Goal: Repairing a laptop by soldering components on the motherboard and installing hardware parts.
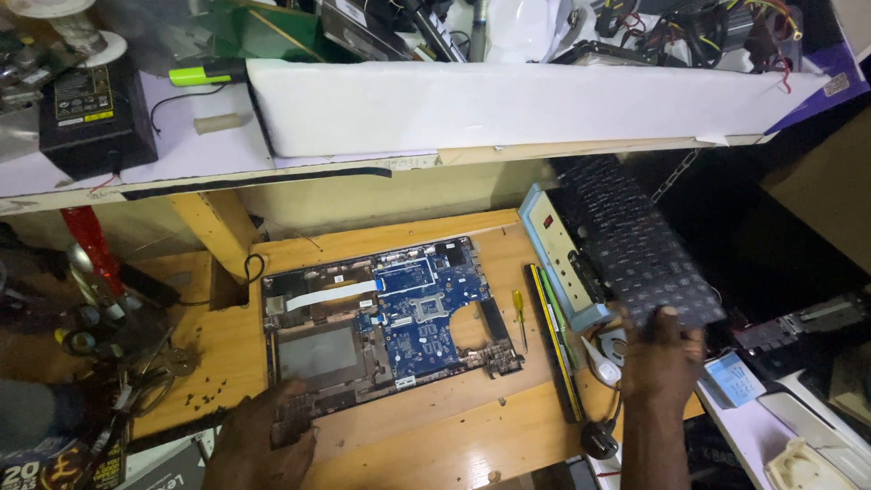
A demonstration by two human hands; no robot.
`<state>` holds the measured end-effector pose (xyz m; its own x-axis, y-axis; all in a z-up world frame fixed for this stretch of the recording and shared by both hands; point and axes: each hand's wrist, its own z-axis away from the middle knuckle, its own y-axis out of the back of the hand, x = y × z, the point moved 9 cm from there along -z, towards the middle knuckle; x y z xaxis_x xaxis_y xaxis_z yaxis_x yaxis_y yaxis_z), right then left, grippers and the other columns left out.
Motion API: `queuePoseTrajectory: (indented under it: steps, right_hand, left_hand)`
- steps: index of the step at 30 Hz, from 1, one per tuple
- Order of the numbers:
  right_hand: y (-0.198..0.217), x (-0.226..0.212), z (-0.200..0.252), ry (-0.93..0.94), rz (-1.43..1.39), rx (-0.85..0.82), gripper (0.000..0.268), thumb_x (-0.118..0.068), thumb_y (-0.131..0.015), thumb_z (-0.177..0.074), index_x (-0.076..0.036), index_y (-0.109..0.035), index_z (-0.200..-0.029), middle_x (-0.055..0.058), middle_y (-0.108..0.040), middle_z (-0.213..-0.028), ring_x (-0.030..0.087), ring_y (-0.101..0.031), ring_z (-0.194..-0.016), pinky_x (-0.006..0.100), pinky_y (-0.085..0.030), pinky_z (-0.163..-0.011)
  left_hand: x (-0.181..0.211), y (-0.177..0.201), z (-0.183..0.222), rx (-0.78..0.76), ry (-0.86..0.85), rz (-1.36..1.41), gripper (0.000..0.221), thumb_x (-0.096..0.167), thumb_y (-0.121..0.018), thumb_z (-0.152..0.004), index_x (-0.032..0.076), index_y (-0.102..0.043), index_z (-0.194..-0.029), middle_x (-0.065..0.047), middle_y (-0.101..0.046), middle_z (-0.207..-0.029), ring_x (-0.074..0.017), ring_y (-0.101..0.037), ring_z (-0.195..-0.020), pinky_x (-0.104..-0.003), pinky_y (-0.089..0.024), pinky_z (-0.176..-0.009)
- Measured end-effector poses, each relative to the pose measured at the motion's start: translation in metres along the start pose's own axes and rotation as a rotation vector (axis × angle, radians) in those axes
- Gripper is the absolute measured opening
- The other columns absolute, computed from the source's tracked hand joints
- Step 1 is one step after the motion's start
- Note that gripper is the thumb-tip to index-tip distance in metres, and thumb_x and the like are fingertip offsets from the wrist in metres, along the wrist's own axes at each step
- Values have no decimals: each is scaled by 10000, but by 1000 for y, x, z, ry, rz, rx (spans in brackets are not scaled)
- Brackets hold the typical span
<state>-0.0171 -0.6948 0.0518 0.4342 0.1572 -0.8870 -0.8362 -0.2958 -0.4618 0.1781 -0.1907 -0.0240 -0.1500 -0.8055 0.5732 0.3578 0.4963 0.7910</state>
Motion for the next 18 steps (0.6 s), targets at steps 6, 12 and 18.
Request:
queuePoseTrajectory:
  steps: [6,12,18]
  right_hand:
    - [18,-6,-49,251,63,-60,422,-222,-588,-1036,-249,-479,-1443,45,-570,-1508,247,-615,-1350,433,-601,-991]
    - [6,-22,-47,468,367,0,270,-174,-548,-1070,-133,-538,-1337,95,-592,-1355,242,-596,-1235,403,-543,-992]
    - [3,-22,-48,245,560,64,202,-160,-681,-985,-127,-585,-1160,35,-649,-1117,162,-638,-1025,305,-531,-880]
  left_hand:
    - [-5,0,7,-169,235,-79,685,392,-812,-753,374,-597,-1403,93,-596,-1500,-225,-519,-1437,-445,-296,-1289]
    - [-16,-5,-8,-146,210,-89,692,394,-887,-706,377,-658,-1359,87,-688,-1410,-141,-708,-1246,-322,-554,-1090]
    - [-5,2,-5,-166,250,-103,683,386,-887,-734,385,-639,-1371,83,-572,-1517,-186,-535,-1429,-384,-394,-1247]
